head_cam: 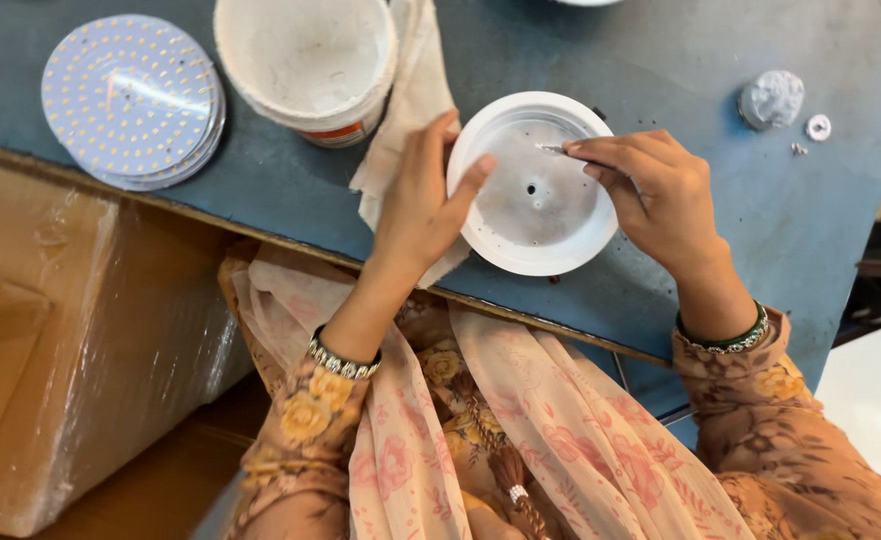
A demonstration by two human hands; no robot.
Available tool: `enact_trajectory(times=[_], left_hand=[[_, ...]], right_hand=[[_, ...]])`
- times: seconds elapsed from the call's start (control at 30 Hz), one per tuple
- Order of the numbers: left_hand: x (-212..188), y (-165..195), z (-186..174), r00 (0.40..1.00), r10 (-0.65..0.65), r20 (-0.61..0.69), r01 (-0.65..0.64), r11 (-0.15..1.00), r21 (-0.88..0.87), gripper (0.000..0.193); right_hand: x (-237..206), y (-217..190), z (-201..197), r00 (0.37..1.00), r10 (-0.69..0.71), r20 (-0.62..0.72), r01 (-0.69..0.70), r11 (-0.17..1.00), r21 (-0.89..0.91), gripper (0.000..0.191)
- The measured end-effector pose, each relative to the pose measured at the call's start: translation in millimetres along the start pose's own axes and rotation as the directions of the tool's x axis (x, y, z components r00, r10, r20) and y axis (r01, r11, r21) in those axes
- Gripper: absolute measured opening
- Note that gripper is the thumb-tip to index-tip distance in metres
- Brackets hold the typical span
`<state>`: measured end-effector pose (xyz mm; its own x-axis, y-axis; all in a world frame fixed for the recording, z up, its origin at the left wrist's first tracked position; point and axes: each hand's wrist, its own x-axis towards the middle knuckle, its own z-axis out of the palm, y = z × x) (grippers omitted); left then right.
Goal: The person applies adhesive from a tub to a circular metal plate and a plastic fixture housing using a small flat tool.
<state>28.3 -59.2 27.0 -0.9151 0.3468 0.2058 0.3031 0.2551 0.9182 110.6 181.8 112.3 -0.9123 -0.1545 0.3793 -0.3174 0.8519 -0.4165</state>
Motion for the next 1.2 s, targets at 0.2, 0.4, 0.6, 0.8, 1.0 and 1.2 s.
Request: enact_trajectory(times=[0.2, 0.4, 0.6, 0.8, 1.0, 1.2], left_hand=[[31, -30, 36, 0.996, -0.067, 0.061, 0.068, 0.998, -0.006, 0.046], [43, -27, 46, 0.992, -0.042, 0.115, 0.065, 0.977, -0.203, 0.048], [22, -20, 36, 0.994, -0.015, 0.11, 0.051, 0.942, -0.332, 0.047], [18, 5, 12, 0.992, -0.053, 0.111, 0.088, 0.938, -0.337, 0.046], [18, 10, 10, 0.996, -0.017, 0.092, 0.049, 0.936, -0.348, 0.043], [18, 9, 10, 0.998, -0.015, 0.065, 0.036, 0.938, -0.345, 0.041]], right_hand=[[13, -13, 6, 0.998, -0.022, -0.051, 0.022, 1.0, 0.004, 0.021], [9, -2, 13, 0.992, 0.017, -0.123, -0.002, 0.993, 0.12, 0.017], [1, 10, 18, 0.995, 0.011, -0.101, 0.004, 0.989, 0.147, 0.017], [11, -13, 16, 0.999, 0.002, -0.047, 0.007, 0.985, 0.173, 0.022], [41, -17, 21, 0.917, -0.385, 0.102, 0.397, 0.903, -0.165, 0.023], [57, -5, 22, 0.815, -0.533, 0.229, 0.572, 0.802, -0.169, 0.029]])
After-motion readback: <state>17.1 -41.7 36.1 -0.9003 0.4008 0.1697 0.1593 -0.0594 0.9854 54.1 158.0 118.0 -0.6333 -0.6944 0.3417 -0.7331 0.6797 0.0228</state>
